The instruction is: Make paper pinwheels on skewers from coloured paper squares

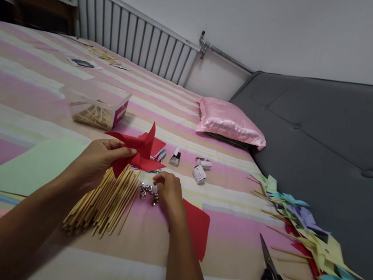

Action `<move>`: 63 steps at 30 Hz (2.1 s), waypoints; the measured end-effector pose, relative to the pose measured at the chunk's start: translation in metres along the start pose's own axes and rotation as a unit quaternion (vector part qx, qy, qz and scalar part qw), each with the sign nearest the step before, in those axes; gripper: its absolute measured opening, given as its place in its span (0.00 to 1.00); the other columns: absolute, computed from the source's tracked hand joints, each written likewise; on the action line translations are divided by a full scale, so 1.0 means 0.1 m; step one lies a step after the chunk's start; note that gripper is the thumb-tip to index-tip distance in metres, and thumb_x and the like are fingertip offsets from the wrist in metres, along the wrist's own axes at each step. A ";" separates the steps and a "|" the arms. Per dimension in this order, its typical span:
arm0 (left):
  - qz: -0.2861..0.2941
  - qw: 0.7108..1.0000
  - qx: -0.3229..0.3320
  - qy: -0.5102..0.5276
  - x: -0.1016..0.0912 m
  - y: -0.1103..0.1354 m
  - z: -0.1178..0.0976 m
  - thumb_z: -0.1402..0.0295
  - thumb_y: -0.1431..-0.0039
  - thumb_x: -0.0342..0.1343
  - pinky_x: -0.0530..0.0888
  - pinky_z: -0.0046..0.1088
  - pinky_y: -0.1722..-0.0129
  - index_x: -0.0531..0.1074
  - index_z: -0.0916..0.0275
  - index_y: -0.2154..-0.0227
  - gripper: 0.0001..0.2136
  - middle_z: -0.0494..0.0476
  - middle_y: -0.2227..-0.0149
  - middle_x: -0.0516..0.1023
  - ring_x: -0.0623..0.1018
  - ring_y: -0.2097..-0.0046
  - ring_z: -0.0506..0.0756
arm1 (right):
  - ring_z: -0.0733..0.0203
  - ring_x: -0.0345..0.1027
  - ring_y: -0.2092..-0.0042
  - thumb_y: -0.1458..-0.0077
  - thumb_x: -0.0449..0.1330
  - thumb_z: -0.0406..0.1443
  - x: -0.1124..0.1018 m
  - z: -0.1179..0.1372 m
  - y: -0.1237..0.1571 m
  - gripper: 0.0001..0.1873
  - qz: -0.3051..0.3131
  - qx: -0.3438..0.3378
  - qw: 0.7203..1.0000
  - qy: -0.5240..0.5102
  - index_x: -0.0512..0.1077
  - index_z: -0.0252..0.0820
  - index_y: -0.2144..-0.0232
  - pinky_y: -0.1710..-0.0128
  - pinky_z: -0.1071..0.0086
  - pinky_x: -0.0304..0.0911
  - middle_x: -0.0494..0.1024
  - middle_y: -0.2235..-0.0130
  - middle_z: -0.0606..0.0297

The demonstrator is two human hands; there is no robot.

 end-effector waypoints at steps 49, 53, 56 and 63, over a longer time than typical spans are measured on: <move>0.001 1.000 -0.004 0.009 0.00 0.00 0.03 0.71 0.61 0.64 0.60 0.22 0.77 0.72 0.67 0.83 0.06 0.48 0.82 0.71 0.67 0.78 0.45 | 0.58 0.71 0.69 0.58 0.58 0.28 -0.15 -0.01 -0.02 0.07 -0.090 0.039 0.995 0.028 0.74 0.42 0.79 0.68 0.69 0.61 0.79 0.73 0.63; 0.003 1.000 -0.012 0.017 0.03 0.02 0.02 0.70 0.62 0.64 0.61 0.22 0.76 0.71 0.67 0.84 0.08 0.48 0.83 0.71 0.67 0.78 0.46 | 0.61 0.72 0.68 0.48 0.55 0.34 -0.50 0.12 0.08 0.07 -0.182 0.012 0.982 -0.040 0.73 0.39 0.68 0.66 0.69 0.64 0.78 0.68 0.62; -0.001 1.000 -0.023 0.017 0.06 0.05 0.04 0.70 0.63 0.64 0.61 0.22 0.76 0.71 0.67 0.84 0.08 0.49 0.82 0.71 0.68 0.77 0.46 | 0.65 0.70 0.69 0.47 0.57 0.37 -0.74 0.40 0.32 0.07 -0.246 -0.039 0.958 -0.142 0.72 0.40 0.66 0.67 0.72 0.66 0.76 0.68 0.65; 0.045 0.999 -0.011 -0.024 0.17 0.14 0.11 0.68 0.59 0.63 0.57 0.23 0.78 0.69 0.65 0.84 0.09 0.47 0.83 0.68 0.64 0.79 0.46 | 0.70 0.64 0.75 0.48 0.61 0.33 -0.72 1.00 0.73 0.02 -0.183 -0.146 0.948 -0.215 0.74 0.44 0.70 0.75 0.76 0.61 0.73 0.74 0.72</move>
Point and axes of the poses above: each hand's wrist, its own y-axis away from the middle knuckle, its own x-axis out of the palm, z = x × y, the point moved 3 cm from there along -y, towards the middle knuckle
